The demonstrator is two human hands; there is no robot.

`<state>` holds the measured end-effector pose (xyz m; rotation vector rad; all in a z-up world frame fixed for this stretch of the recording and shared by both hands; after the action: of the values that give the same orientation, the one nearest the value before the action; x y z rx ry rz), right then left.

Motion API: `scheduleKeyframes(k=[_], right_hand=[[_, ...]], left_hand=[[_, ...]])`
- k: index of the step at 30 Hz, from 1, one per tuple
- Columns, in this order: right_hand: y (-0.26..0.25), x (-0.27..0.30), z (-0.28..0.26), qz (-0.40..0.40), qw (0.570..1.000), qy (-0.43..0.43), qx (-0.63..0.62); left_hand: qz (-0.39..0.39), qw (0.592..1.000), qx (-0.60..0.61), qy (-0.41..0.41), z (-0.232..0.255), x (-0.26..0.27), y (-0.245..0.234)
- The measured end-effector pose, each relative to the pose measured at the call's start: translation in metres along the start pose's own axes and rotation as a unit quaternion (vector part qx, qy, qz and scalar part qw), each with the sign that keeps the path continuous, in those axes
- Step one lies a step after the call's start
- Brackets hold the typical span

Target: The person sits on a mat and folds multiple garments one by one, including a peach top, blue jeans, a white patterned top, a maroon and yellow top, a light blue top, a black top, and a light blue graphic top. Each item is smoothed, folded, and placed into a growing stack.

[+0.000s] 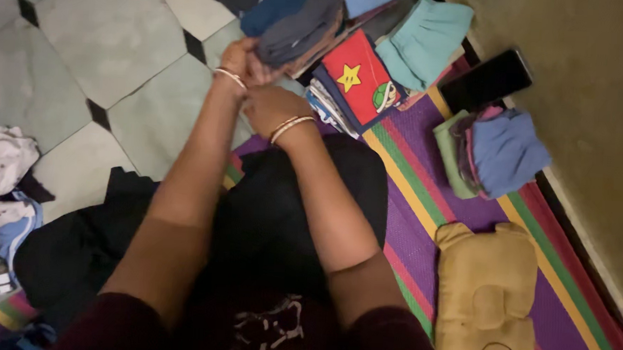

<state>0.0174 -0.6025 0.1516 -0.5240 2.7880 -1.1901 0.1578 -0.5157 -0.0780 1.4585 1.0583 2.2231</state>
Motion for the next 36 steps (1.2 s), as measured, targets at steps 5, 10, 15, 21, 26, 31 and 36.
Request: scheduleKeyframes(k=[5,10,15,21,26,31,36], right_hand=[[0.007,-0.007,-0.011,-0.040,0.999,0.011,0.021],[0.014,0.004,-0.021,-0.106,0.994,-0.003,0.036],[0.015,0.005,-0.028,-0.127,0.992,-0.015,0.013],[0.002,0.007,-0.034,-0.087,0.996,-0.035,0.010],[-0.007,0.009,-0.037,-0.052,0.999,0.003,0.013],[-0.035,0.019,-0.026,0.045,0.996,0.068,0.029],[-0.073,0.033,0.016,0.126,0.981,0.140,0.055]], left_hand=[[-0.117,0.987,-0.099,0.053,0.009,0.049,0.066],[-0.226,0.958,-0.128,0.123,0.030,0.078,0.127],[-0.110,0.989,-0.063,0.074,0.016,0.042,0.091],[0.149,0.955,-0.256,0.034,0.014,0.026,0.027],[0.309,0.519,-0.692,0.396,0.065,0.079,0.102],[0.186,0.319,-0.856,0.361,0.016,0.068,0.163],[0.168,0.306,-0.879,0.324,-0.031,0.044,0.162]])
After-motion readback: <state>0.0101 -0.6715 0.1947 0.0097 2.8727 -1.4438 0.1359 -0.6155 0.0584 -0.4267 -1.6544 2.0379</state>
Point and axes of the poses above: each hand's wrist, its own x-axis away from the middle knuckle, its own y-axis out of the palm, z = x × y, the point moved 8 cm from there along -x, towards the middle knuckle, and after that the axes turned 13 degrees about -y, right-handed, at the moved point
